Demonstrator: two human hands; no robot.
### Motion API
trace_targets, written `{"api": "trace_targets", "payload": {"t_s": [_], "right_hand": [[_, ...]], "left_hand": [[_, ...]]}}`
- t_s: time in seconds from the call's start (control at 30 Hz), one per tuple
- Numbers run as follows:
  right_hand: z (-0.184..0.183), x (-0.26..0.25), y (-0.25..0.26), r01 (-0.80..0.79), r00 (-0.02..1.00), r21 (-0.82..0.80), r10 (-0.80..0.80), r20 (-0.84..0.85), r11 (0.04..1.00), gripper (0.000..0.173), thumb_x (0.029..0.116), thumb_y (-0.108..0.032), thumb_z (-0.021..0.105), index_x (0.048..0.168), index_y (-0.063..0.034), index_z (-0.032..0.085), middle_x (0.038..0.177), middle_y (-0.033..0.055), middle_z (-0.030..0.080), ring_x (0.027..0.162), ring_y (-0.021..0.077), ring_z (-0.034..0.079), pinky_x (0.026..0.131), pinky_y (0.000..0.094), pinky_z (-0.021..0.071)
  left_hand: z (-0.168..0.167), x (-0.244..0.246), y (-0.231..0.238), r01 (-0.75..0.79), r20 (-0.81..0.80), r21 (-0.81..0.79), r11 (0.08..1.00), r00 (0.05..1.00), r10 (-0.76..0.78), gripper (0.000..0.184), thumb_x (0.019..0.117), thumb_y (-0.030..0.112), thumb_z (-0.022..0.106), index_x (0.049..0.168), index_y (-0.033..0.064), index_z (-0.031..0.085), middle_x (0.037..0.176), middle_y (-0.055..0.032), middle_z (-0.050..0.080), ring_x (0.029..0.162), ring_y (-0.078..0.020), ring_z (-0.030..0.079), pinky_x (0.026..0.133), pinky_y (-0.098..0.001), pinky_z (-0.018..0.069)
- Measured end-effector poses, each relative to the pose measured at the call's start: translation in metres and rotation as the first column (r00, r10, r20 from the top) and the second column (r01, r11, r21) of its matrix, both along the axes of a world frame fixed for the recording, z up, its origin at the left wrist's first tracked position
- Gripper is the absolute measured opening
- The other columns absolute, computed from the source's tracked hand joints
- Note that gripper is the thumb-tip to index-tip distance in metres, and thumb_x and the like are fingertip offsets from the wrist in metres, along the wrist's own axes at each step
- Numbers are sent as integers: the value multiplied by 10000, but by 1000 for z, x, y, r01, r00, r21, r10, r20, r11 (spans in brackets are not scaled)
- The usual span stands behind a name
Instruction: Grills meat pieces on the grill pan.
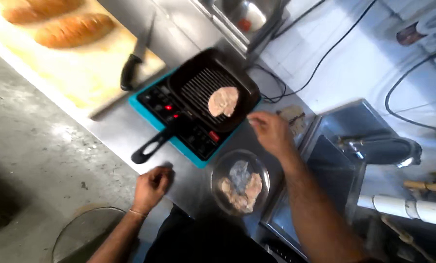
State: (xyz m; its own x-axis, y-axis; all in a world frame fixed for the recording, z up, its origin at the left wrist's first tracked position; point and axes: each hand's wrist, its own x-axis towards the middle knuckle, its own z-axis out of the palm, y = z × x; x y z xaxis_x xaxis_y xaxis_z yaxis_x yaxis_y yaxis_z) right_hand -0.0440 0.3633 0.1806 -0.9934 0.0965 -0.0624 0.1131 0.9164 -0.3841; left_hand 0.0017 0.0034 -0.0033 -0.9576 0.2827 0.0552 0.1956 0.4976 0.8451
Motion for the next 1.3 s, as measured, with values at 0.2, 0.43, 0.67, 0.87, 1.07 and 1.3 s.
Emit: {"api": "trace_targets", "payload": {"t_s": [0.2,0.43,0.67,0.87,1.07,1.3], "right_hand": [[-56,147,12,355,640,116,-331,693,928,424,974,-436,696,1009,-15,723,895,161,719,814,310,710,812,544,578],[-105,191,-16,633,757,-207,-540,368,746,165,909,-192,767,1008,-63,739,900,111,730,835,259,701,782,522,570],[-87,196,-4,579,729,-797,-547,411,172,277,1059,-67,506,1318,-71,603,1108,128,702,887,222,708,719,401,617],[-60,190,-2,529,775,-837,-483,408,142,234,1058,-103,534,1254,-52,650,1056,116,720,875,189,710,777,376,619],[-32,187,3,457,889,-436,-379,259,775,381,921,26,710,1295,-38,672,1118,108,733,889,192,718,796,386,612],[-43,195,-10,132,977,15,-128,-171,991,475,861,45,685,1298,-140,711,1237,95,664,964,204,694,775,394,618]], "left_hand": [[1,-2,1,-6,-20,-7,1000,1000,6,261,934,213,554,1005,38,734,731,-35,690,578,-88,618,560,-321,544],[6,-3,2,0,54,5,1000,999,0,223,956,170,576,1045,22,717,753,-67,700,581,-127,640,569,-372,563],[5,-1,3,-26,47,28,999,999,25,221,957,163,574,1047,19,716,776,-77,706,616,-138,653,606,-393,571],[6,2,4,-50,38,20,999,998,50,207,962,155,578,1035,23,720,747,-78,691,599,-149,636,593,-406,549],[8,3,5,-60,52,27,998,997,58,202,976,145,575,1047,18,716,763,-85,695,615,-155,646,605,-411,556],[6,2,3,-63,67,32,997,996,61,178,977,122,592,1054,27,722,792,-93,709,649,-165,663,639,-421,565]]}}
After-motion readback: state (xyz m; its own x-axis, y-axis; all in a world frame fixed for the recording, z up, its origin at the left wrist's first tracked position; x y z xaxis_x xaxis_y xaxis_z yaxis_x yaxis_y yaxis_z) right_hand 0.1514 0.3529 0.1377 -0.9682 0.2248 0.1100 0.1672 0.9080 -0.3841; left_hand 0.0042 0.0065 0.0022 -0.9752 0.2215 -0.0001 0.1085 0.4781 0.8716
